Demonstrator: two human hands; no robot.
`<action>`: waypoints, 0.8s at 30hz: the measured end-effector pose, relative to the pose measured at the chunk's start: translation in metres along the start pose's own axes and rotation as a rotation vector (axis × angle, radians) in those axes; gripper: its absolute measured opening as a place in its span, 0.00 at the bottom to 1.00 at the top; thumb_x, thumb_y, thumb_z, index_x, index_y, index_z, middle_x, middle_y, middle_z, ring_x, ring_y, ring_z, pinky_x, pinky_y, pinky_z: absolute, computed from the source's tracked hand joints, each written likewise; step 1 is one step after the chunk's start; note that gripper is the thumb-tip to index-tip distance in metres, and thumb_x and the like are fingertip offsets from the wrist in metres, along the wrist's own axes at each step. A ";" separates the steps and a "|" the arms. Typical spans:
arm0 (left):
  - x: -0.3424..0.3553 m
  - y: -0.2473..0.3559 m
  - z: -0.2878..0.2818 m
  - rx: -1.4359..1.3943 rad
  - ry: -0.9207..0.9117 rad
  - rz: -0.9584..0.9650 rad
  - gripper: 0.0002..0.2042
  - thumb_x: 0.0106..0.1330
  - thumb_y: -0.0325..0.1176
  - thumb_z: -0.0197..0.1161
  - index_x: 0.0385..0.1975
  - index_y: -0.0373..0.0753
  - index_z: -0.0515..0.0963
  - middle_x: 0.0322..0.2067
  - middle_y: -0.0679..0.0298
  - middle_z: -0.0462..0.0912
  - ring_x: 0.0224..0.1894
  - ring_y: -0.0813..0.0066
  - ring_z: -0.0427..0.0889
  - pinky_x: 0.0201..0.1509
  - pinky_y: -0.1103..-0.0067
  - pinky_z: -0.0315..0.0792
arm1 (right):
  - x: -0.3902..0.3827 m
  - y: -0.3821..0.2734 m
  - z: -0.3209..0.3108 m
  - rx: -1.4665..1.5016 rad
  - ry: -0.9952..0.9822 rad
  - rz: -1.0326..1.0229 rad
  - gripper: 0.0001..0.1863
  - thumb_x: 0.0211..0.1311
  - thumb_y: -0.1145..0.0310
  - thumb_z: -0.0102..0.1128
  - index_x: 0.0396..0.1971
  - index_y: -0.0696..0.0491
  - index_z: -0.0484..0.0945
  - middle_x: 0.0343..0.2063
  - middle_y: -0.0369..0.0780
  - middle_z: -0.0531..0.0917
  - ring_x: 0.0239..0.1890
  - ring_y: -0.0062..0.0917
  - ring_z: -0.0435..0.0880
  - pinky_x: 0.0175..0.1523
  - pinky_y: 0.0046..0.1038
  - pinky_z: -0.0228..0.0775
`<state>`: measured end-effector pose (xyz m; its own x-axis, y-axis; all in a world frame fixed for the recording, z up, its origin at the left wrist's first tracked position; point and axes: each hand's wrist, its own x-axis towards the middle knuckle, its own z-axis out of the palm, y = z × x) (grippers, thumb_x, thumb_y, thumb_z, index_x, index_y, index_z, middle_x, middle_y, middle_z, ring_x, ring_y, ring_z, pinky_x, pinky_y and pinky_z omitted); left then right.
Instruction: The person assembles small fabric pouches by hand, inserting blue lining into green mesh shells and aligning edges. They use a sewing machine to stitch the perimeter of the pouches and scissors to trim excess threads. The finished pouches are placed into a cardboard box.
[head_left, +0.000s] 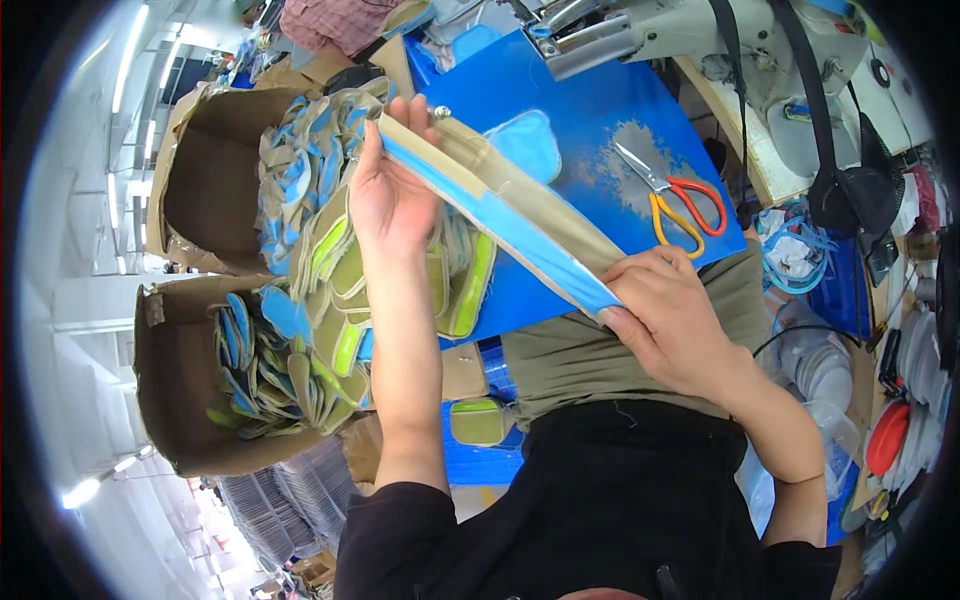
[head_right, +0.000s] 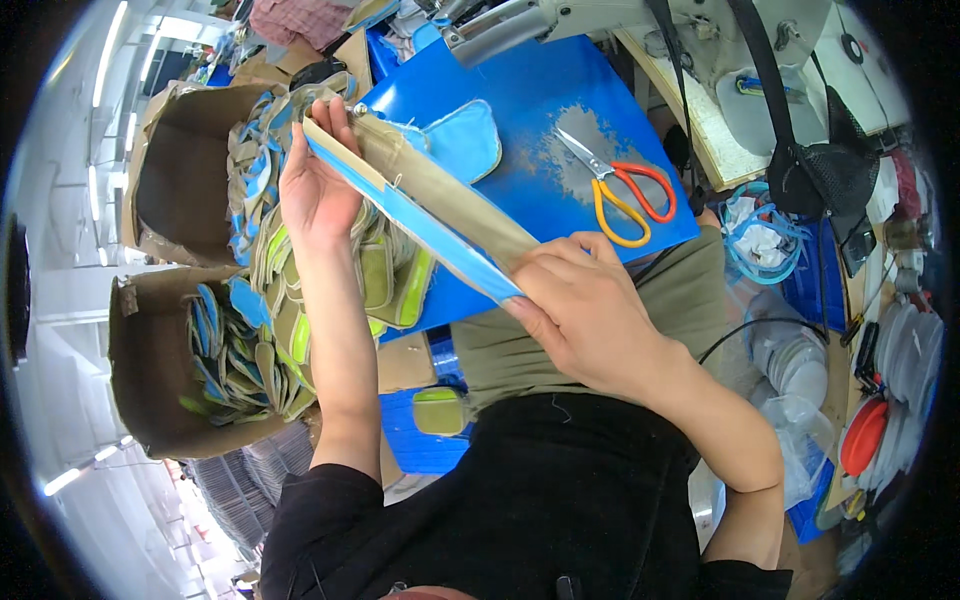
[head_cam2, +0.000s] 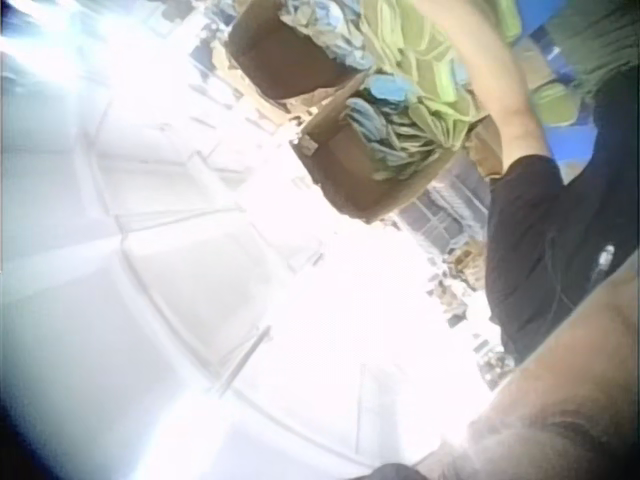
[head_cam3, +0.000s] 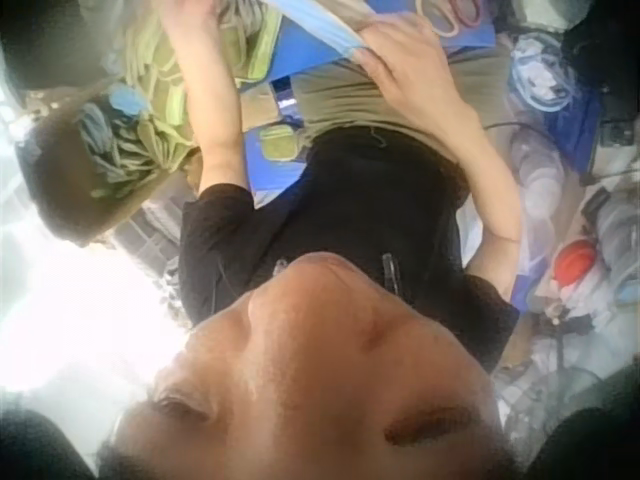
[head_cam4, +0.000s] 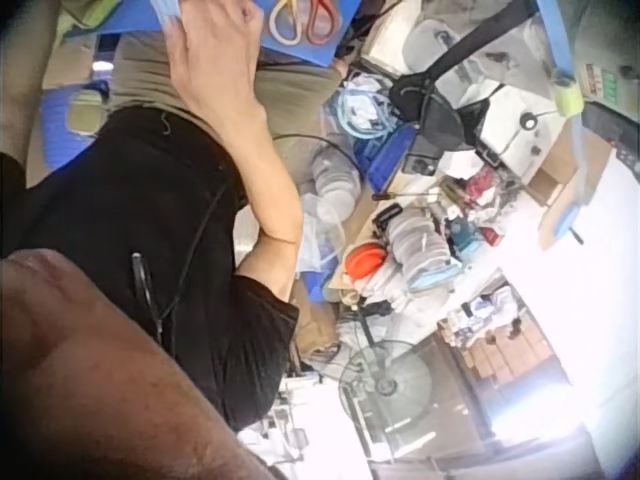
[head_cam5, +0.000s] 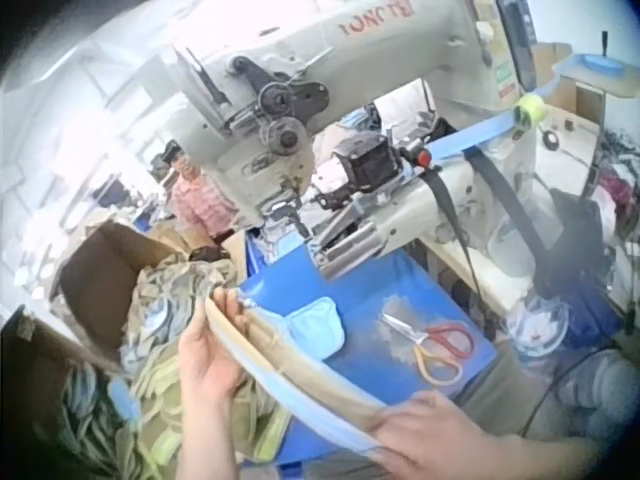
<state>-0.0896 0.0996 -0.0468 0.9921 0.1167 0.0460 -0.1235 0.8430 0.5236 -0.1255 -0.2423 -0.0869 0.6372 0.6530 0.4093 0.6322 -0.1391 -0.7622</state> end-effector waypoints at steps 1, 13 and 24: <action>-0.001 0.002 -0.002 -0.043 -0.023 -0.007 0.19 0.80 0.41 0.54 0.58 0.31 0.76 0.59 0.58 0.82 0.70 0.60 0.72 0.68 0.62 0.73 | 0.000 0.001 -0.002 -0.001 -0.010 0.009 0.09 0.64 0.66 0.66 0.31 0.55 0.78 0.33 0.41 0.81 0.43 0.35 0.81 0.53 0.38 0.63; -0.065 -0.133 0.037 0.523 0.074 -0.155 0.24 0.78 0.46 0.58 0.64 0.36 0.73 0.62 0.51 0.79 0.67 0.53 0.75 0.69 0.61 0.71 | 0.042 0.026 0.015 0.347 0.055 0.247 0.10 0.63 0.65 0.66 0.29 0.58 0.81 0.21 0.44 0.81 0.24 0.39 0.80 0.33 0.39 0.68; -0.056 -0.115 0.039 0.488 0.195 0.002 0.20 0.77 0.44 0.59 0.62 0.40 0.73 0.54 0.54 0.84 0.59 0.55 0.82 0.62 0.61 0.78 | 0.031 0.026 0.020 0.553 0.153 0.356 0.10 0.61 0.68 0.70 0.37 0.58 0.84 0.21 0.40 0.82 0.22 0.20 0.77 0.31 0.27 0.69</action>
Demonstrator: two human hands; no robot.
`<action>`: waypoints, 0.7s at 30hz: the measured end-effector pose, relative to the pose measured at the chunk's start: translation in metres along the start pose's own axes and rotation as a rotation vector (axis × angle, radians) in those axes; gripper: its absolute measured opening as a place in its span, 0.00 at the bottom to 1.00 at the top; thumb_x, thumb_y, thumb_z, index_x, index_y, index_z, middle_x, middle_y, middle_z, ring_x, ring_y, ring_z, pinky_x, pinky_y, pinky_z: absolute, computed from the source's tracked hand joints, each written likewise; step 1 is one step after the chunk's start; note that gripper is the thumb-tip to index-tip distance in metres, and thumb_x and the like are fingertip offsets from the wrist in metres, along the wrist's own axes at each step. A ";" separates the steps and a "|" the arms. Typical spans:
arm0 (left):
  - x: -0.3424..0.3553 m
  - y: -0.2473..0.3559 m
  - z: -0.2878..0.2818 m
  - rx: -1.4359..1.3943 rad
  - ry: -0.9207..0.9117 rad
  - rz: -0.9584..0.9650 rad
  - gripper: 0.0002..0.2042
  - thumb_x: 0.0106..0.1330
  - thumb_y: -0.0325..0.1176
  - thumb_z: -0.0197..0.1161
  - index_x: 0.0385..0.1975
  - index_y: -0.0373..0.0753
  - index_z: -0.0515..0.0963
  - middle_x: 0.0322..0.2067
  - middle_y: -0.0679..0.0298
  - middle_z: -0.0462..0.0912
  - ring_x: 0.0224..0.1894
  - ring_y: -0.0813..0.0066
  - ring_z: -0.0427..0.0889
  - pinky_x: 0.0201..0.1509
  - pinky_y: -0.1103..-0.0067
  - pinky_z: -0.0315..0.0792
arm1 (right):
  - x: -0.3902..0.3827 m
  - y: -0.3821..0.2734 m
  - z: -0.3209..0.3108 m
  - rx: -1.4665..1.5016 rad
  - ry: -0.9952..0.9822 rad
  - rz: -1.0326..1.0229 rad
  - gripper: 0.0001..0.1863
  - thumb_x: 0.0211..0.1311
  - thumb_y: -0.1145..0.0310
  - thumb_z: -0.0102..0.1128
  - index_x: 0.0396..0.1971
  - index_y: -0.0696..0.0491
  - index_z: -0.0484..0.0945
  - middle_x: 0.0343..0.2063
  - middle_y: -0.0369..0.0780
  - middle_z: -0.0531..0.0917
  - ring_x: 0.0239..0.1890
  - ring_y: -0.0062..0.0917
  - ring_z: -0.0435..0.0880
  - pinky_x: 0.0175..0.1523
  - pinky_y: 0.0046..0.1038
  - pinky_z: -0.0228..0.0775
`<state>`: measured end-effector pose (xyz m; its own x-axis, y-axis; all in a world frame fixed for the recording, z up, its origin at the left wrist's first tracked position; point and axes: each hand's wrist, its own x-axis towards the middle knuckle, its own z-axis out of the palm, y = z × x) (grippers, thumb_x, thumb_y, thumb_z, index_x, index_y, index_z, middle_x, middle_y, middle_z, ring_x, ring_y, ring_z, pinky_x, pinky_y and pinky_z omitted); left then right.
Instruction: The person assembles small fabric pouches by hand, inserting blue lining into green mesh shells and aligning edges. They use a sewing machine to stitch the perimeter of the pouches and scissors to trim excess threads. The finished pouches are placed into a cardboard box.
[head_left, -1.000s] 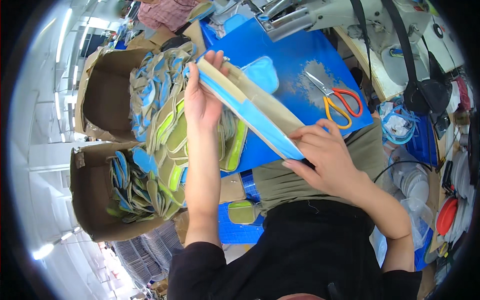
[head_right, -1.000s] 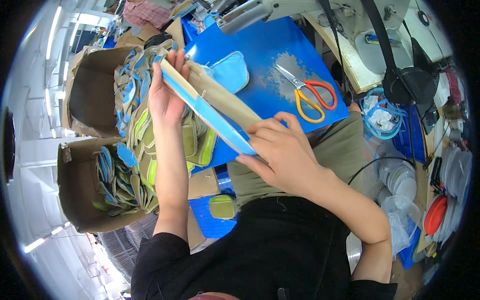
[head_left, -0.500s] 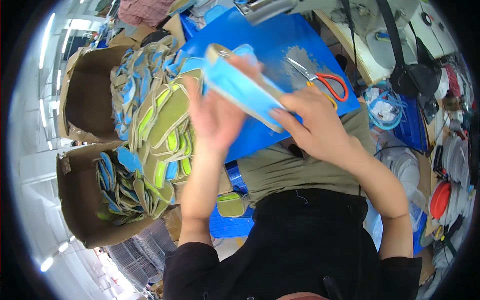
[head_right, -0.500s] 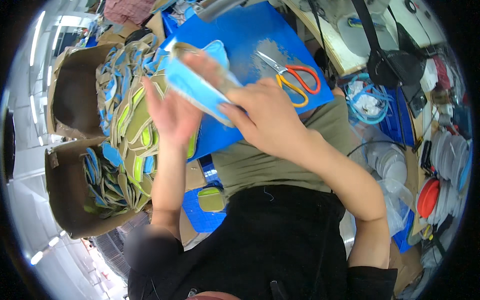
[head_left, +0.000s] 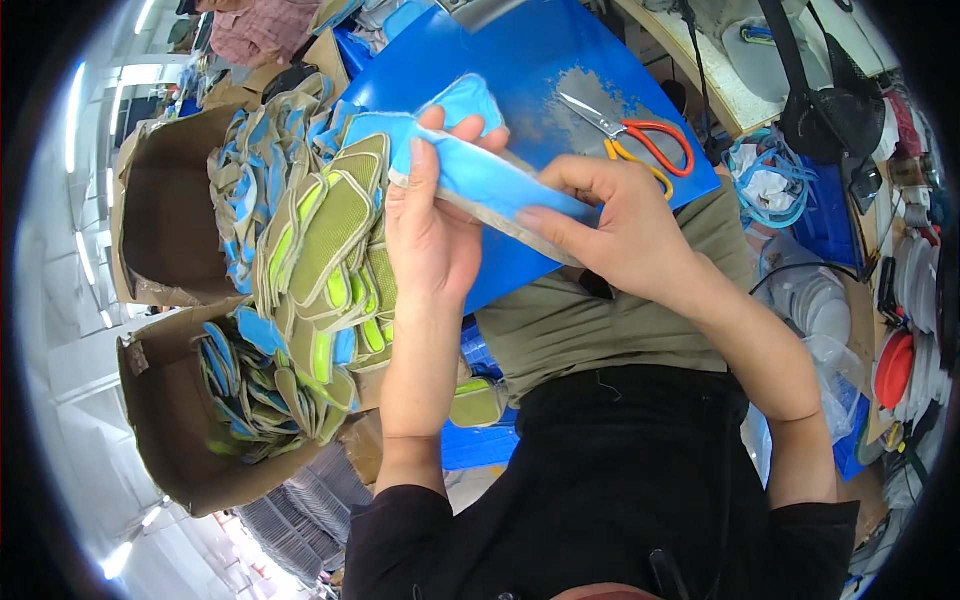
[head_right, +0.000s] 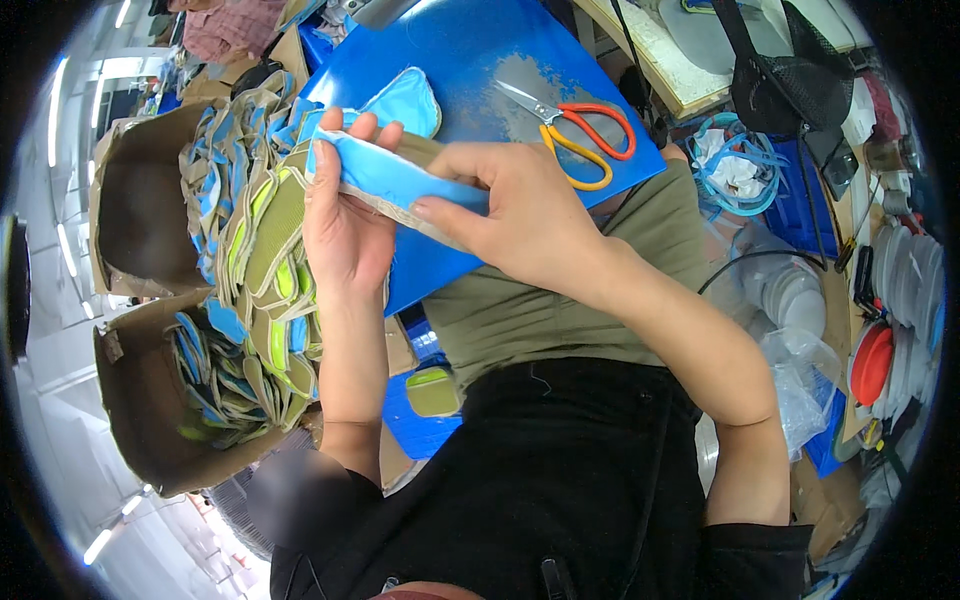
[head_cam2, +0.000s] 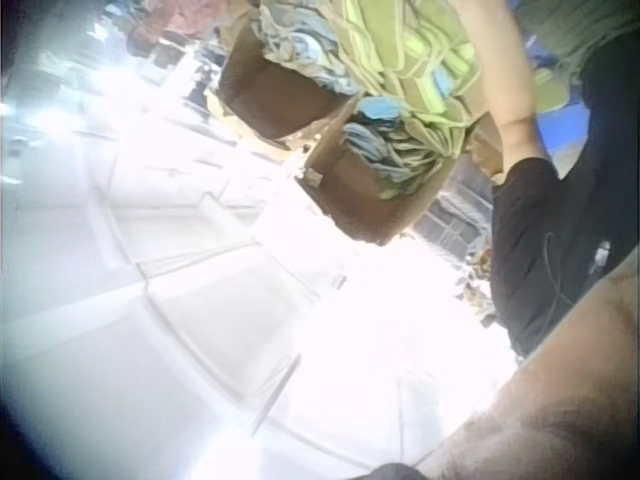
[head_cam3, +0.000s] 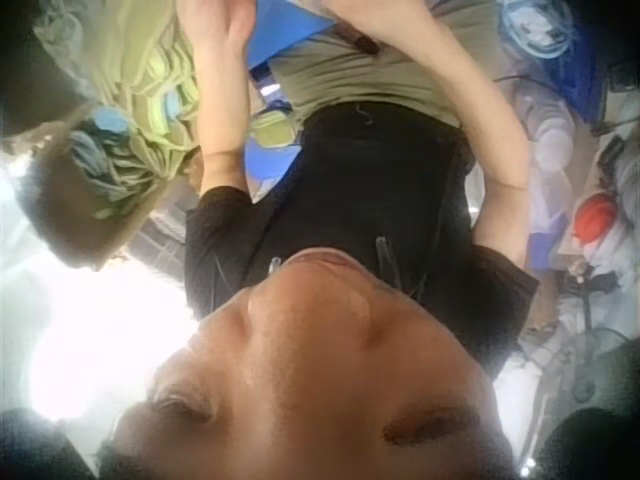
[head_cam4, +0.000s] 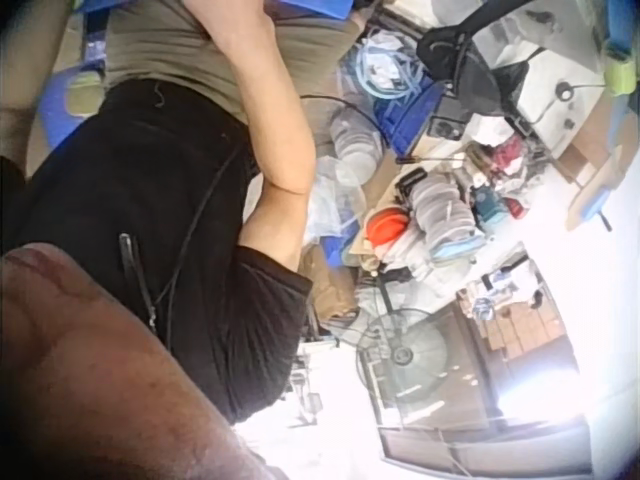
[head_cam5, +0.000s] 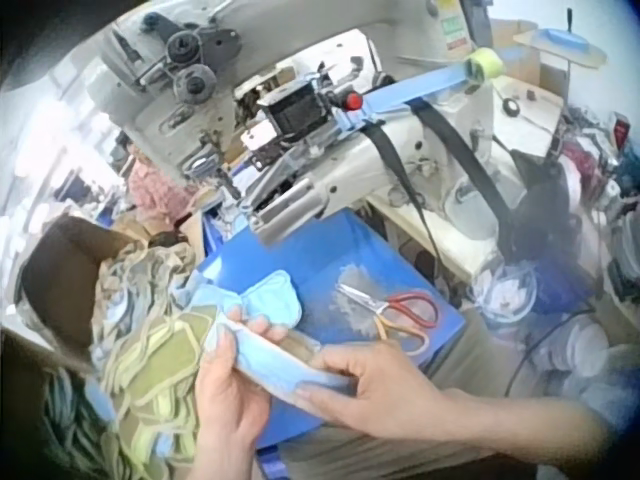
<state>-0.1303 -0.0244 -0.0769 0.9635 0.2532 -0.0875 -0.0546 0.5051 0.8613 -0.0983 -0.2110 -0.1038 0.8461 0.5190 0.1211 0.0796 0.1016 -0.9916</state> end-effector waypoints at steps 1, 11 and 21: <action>0.000 0.000 -0.004 0.005 -0.023 0.007 0.20 0.78 0.44 0.57 0.63 0.42 0.72 0.54 0.56 0.84 0.59 0.56 0.82 0.62 0.61 0.77 | 0.000 -0.002 0.000 0.006 -0.007 0.009 0.10 0.60 0.69 0.70 0.39 0.57 0.84 0.21 0.40 0.82 0.22 0.20 0.77 0.31 0.27 0.69; -0.002 -0.001 -0.002 -0.029 0.019 0.039 0.23 0.77 0.45 0.59 0.65 0.39 0.70 0.52 0.53 0.84 0.55 0.55 0.84 0.60 0.60 0.79 | 0.000 -0.004 0.003 -0.116 0.081 -0.231 0.17 0.60 0.73 0.72 0.49 0.54 0.81 0.25 0.34 0.80 0.26 0.12 0.75 0.32 0.20 0.64; -0.002 0.000 -0.010 -0.110 -0.073 0.039 0.20 0.80 0.43 0.54 0.67 0.46 0.68 0.55 0.59 0.83 0.58 0.62 0.82 0.61 0.63 0.80 | 0.001 0.006 0.002 -0.002 0.046 -0.122 0.09 0.64 0.73 0.71 0.38 0.60 0.80 0.29 0.33 0.83 0.31 0.12 0.78 0.36 0.20 0.70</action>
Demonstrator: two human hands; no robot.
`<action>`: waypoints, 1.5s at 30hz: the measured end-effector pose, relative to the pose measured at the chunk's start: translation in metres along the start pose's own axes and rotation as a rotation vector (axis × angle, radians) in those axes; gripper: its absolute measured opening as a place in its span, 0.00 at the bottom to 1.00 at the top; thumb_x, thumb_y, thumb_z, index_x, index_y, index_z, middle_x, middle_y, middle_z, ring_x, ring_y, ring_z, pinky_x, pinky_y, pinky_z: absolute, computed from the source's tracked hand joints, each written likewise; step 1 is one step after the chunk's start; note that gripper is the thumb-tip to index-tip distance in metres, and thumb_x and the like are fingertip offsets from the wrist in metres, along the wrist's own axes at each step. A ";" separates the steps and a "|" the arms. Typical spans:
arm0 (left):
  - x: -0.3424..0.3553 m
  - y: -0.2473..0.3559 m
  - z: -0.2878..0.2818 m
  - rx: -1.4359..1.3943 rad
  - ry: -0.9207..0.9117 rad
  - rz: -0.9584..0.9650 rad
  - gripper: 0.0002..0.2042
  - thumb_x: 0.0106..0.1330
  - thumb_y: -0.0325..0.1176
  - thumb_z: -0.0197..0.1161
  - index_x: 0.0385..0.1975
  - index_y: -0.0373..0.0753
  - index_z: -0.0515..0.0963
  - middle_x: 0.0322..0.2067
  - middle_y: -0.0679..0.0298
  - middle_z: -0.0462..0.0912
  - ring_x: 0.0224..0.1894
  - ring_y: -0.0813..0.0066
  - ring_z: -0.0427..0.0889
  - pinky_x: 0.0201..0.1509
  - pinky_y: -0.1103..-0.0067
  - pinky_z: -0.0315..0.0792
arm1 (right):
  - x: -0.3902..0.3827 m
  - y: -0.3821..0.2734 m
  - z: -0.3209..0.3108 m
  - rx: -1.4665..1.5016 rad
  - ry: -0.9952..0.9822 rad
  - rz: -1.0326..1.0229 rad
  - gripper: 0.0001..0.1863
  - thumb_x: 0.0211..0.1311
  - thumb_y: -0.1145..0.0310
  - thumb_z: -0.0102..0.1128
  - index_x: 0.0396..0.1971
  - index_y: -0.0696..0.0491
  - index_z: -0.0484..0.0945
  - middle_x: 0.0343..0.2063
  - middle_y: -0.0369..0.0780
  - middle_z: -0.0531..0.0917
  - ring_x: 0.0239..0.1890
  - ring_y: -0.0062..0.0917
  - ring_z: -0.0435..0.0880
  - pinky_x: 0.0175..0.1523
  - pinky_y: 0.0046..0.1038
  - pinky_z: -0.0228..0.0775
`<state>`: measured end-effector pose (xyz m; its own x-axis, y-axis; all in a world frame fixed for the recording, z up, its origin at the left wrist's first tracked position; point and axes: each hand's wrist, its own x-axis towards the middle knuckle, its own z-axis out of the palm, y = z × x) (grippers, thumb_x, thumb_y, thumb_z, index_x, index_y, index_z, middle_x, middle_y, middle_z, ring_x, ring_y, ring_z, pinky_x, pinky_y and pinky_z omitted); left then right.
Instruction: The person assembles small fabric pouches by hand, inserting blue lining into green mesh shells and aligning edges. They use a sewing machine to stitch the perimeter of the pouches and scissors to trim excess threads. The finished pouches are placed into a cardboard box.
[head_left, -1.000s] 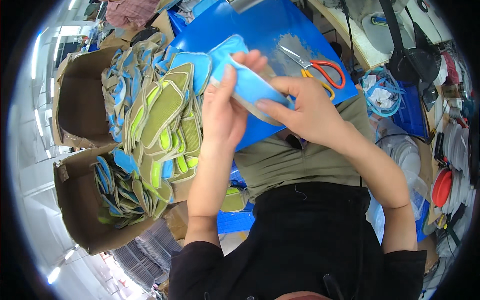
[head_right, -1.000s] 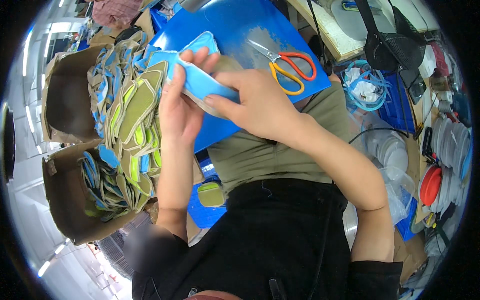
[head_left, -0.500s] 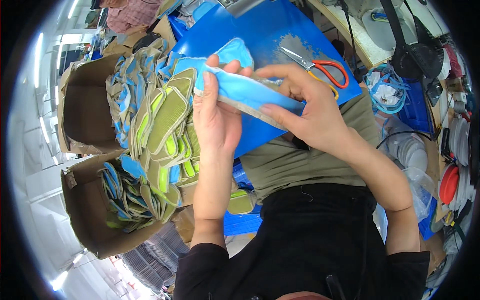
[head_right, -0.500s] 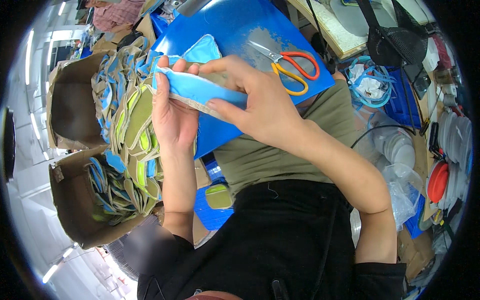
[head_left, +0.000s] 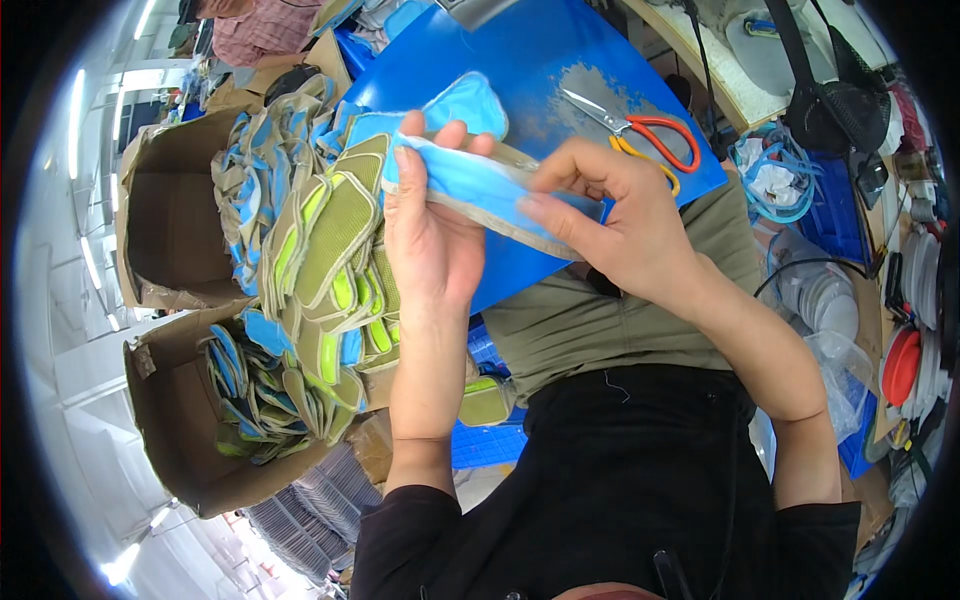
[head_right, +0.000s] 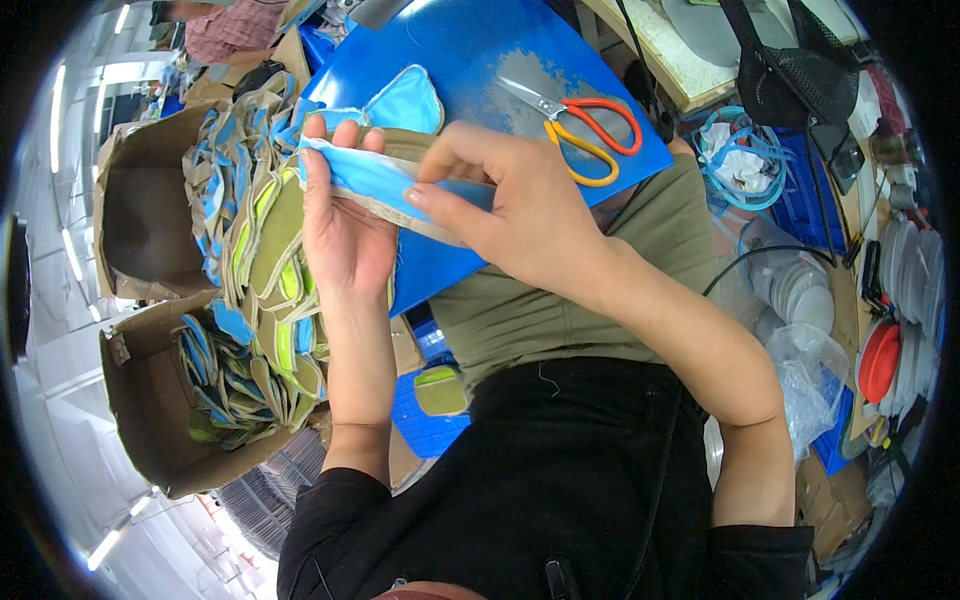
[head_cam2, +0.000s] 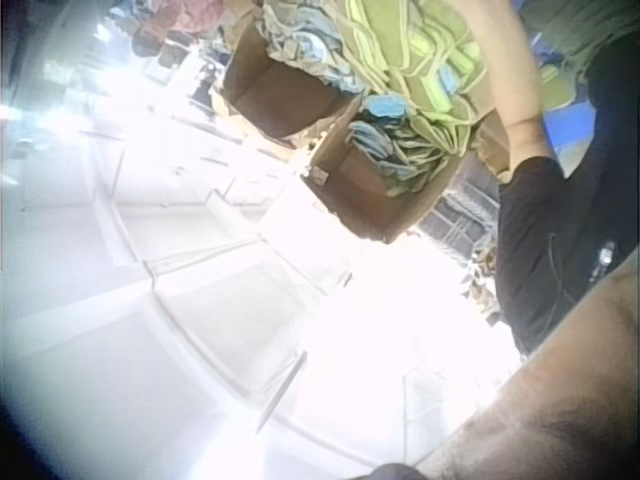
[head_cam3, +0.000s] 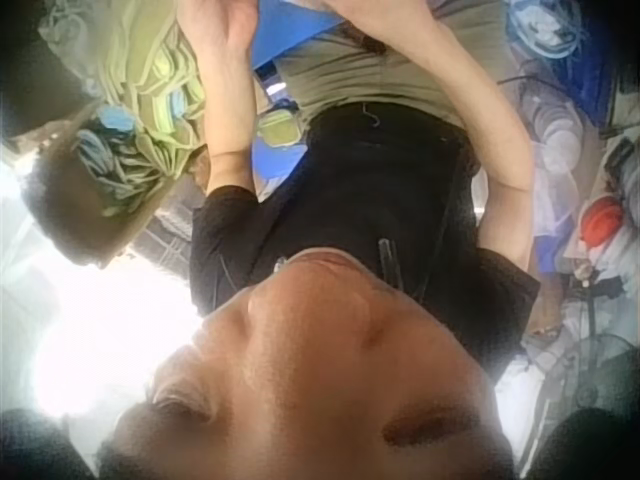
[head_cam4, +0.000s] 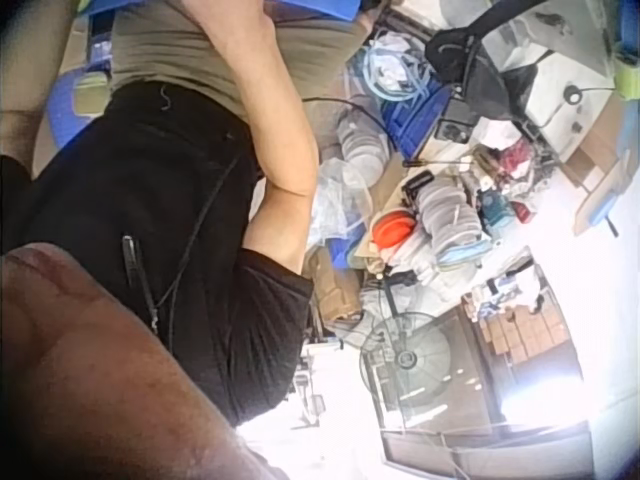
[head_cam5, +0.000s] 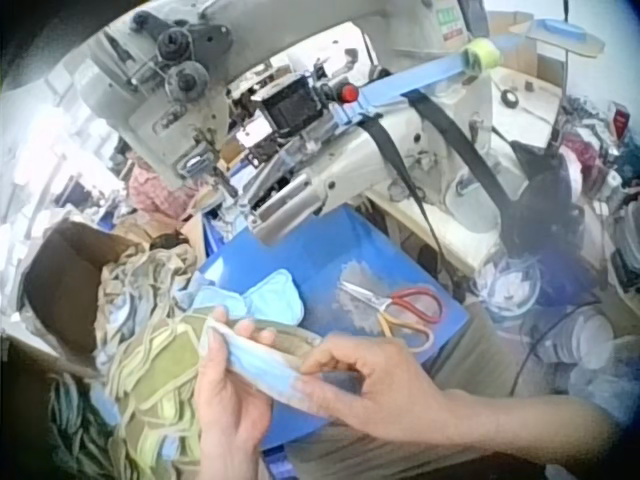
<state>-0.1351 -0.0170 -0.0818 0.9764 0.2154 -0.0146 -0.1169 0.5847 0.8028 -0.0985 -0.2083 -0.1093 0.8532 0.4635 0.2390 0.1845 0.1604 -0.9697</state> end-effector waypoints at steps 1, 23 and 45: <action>-0.001 0.000 -0.001 -0.023 0.008 -0.001 0.20 0.80 0.43 0.53 0.67 0.47 0.68 0.55 0.60 0.83 0.58 0.62 0.82 0.61 0.63 0.80 | 0.000 0.001 0.000 -0.009 -0.001 0.024 0.09 0.64 0.72 0.70 0.37 0.60 0.79 0.29 0.32 0.83 0.31 0.12 0.78 0.37 0.19 0.71; -0.015 -0.008 0.015 0.278 0.134 0.232 0.42 0.68 0.24 0.69 0.78 0.44 0.51 0.51 0.53 0.83 0.50 0.63 0.85 0.61 0.64 0.79 | 0.005 -0.007 0.007 0.123 0.053 0.119 0.10 0.61 0.74 0.73 0.37 0.58 0.79 0.29 0.33 0.82 0.32 0.12 0.78 0.39 0.19 0.72; -0.047 0.037 -0.017 1.500 -0.355 0.689 0.16 0.50 0.28 0.79 0.38 0.38 0.82 0.44 0.59 0.87 0.46 0.60 0.86 0.45 0.70 0.77 | 0.008 0.005 -0.013 -0.424 -0.397 -0.107 0.08 0.58 0.71 0.70 0.35 0.57 0.83 0.30 0.46 0.85 0.36 0.45 0.83 0.40 0.40 0.73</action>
<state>-0.1880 0.0079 -0.0619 0.8351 -0.2009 0.5122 -0.4488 -0.7872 0.4229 -0.0845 -0.2147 -0.1128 0.5865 0.7676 0.2584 0.5079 -0.1000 -0.8556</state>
